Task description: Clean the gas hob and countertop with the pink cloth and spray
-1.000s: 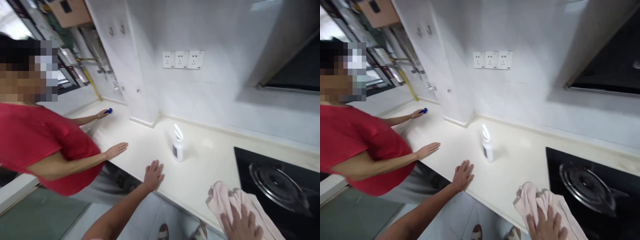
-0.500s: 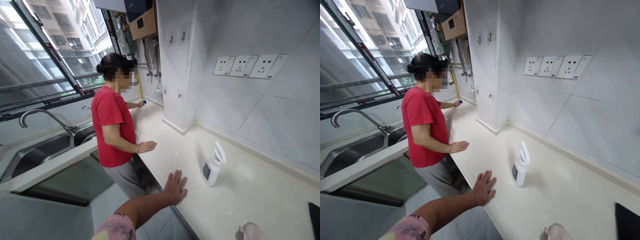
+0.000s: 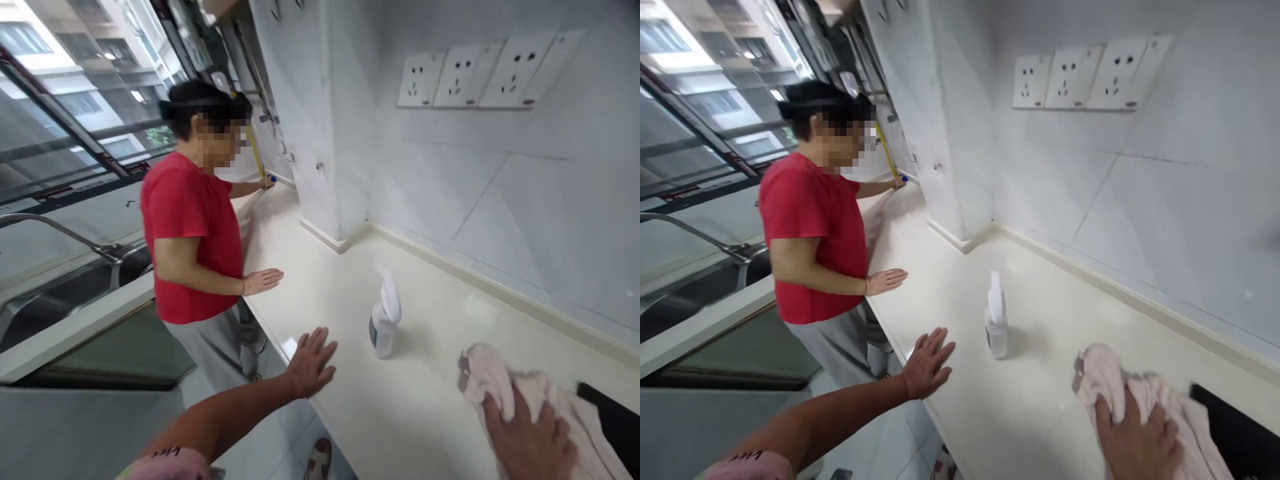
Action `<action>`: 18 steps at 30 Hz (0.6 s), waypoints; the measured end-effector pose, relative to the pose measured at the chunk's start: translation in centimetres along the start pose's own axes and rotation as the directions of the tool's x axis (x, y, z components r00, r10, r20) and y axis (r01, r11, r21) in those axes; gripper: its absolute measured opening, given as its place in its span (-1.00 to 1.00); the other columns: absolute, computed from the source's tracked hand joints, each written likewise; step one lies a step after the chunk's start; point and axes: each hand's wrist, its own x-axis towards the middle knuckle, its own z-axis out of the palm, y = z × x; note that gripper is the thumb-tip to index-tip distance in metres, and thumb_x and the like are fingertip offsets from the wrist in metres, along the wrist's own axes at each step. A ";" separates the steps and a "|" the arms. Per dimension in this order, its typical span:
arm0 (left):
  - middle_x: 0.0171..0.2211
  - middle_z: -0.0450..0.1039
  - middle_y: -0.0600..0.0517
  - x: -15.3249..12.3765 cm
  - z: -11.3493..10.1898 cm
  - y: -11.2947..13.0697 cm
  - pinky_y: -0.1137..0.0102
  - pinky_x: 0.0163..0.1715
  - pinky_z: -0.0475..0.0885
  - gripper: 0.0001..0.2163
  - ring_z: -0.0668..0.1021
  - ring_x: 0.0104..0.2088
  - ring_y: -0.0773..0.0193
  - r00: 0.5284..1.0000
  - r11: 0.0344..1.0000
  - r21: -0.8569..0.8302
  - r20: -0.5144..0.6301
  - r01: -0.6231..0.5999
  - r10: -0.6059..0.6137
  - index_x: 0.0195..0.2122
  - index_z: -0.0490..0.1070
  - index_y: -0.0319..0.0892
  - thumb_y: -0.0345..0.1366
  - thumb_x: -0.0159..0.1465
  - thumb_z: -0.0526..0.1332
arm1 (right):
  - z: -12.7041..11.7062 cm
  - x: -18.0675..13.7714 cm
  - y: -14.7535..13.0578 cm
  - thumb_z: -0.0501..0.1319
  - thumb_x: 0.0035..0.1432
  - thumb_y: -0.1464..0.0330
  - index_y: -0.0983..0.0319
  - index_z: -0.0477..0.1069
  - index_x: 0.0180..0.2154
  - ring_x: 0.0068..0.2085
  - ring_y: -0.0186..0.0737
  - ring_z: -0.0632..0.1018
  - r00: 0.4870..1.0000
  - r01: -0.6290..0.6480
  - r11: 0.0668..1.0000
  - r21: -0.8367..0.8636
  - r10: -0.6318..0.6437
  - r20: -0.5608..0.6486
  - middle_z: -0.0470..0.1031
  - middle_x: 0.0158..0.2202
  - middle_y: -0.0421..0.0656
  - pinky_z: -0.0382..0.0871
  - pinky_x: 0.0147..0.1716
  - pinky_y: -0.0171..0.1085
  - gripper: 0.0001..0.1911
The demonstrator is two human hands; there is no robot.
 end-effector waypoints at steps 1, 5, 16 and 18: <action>0.50 0.12 -0.24 0.0 -0.1 -0.1 -0.08 0.34 0.14 -0.44 0.21 0.47 -0.18 1.000 1.000 0.013 -0.009 -0.006 0.006 0.41 0.34 0.00 -0.06 0.40 0.23 | -0.2 2.0 -0.3 -0.07 0.22 -0.25 0.17 0.26 0.45 0.44 0.58 0.12 0.998 -0.057 0.998 -0.017 0.057 0.021 0.07 0.46 0.32 0.08 0.25 0.42 -0.02; 0.50 0.14 -0.22 0.4 -0.4 -0.4 0.01 0.35 0.12 -0.49 0.20 0.49 -0.11 0.999 0.997 0.067 -0.032 -0.030 0.032 0.38 0.37 -0.02 -0.08 0.43 0.18 | -0.4 10.5 -1.6 -0.07 0.34 -0.13 0.25 0.29 0.41 0.46 0.51 0.07 0.992 -0.107 0.993 -0.045 0.110 0.067 0.01 0.50 0.28 -0.06 0.35 0.34 -0.15; 0.47 0.22 -0.18 1.5 -1.4 -0.5 0.05 0.33 0.18 -0.51 0.29 0.44 -0.09 1.000 0.994 0.111 0.002 -0.013 0.013 0.35 0.42 0.00 -0.05 0.44 0.12 | 0.5 14.1 -15.8 0.00 0.46 -0.03 0.23 0.16 0.48 0.50 0.46 -0.07 0.960 0.097 0.995 -0.009 -0.091 0.263 -0.08 0.54 0.19 -0.22 0.37 0.34 -0.26; 0.46 0.23 -0.18 1.7 -1.4 -0.5 0.05 0.32 0.19 -0.51 0.30 0.44 -0.09 1.000 0.994 0.111 -0.005 -0.014 0.015 0.34 0.43 0.00 -0.05 0.44 0.12 | -0.2 9.1 -17.2 0.05 0.45 -0.02 0.15 0.20 0.46 0.51 0.41 -0.04 0.942 0.202 0.979 0.007 -0.196 0.272 -0.03 0.54 0.11 -0.17 0.39 0.29 -0.30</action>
